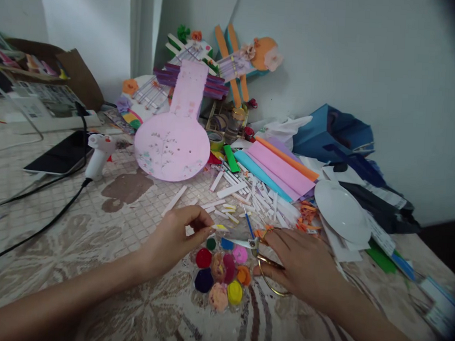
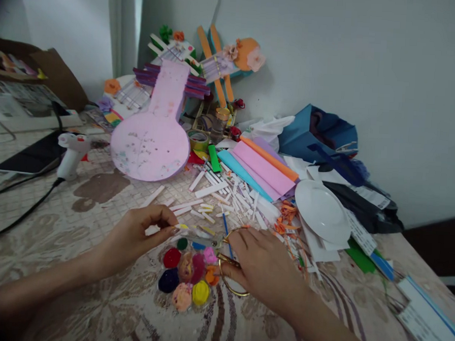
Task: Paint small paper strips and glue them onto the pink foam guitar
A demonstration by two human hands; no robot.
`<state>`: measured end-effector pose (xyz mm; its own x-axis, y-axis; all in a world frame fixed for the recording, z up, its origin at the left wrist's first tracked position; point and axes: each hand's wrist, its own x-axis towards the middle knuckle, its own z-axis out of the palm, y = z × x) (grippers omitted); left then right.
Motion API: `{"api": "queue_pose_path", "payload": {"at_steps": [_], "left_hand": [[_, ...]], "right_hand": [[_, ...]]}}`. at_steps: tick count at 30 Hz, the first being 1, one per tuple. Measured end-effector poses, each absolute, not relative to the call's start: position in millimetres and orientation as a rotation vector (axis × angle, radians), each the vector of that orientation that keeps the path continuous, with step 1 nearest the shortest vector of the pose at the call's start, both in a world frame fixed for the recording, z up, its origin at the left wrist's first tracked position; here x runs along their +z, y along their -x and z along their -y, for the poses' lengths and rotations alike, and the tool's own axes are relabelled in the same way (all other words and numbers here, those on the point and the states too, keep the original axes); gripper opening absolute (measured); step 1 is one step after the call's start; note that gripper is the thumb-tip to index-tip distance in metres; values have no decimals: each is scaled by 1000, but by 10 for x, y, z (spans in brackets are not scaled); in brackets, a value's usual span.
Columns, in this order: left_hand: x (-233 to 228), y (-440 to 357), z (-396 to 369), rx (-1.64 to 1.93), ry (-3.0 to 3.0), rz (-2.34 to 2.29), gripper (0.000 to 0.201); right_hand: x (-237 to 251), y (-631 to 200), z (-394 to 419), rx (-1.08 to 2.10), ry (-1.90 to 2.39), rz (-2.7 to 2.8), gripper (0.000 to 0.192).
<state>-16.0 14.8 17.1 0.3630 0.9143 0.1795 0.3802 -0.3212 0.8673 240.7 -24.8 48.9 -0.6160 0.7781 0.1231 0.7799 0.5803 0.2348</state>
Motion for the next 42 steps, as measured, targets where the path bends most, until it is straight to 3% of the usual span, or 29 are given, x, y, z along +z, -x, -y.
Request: {"api": "queue_pose_path", "payload": {"at_steps": [10,42], "left_hand": [[196,165,-135,913,-1888,-1123,6],[209,166,-133,856,-1796,-1070,7]], "right_hand": [[551,-2353,174,-619,1197,2798,33],[574,-2393,100,-642,1154,2844,35]]}}
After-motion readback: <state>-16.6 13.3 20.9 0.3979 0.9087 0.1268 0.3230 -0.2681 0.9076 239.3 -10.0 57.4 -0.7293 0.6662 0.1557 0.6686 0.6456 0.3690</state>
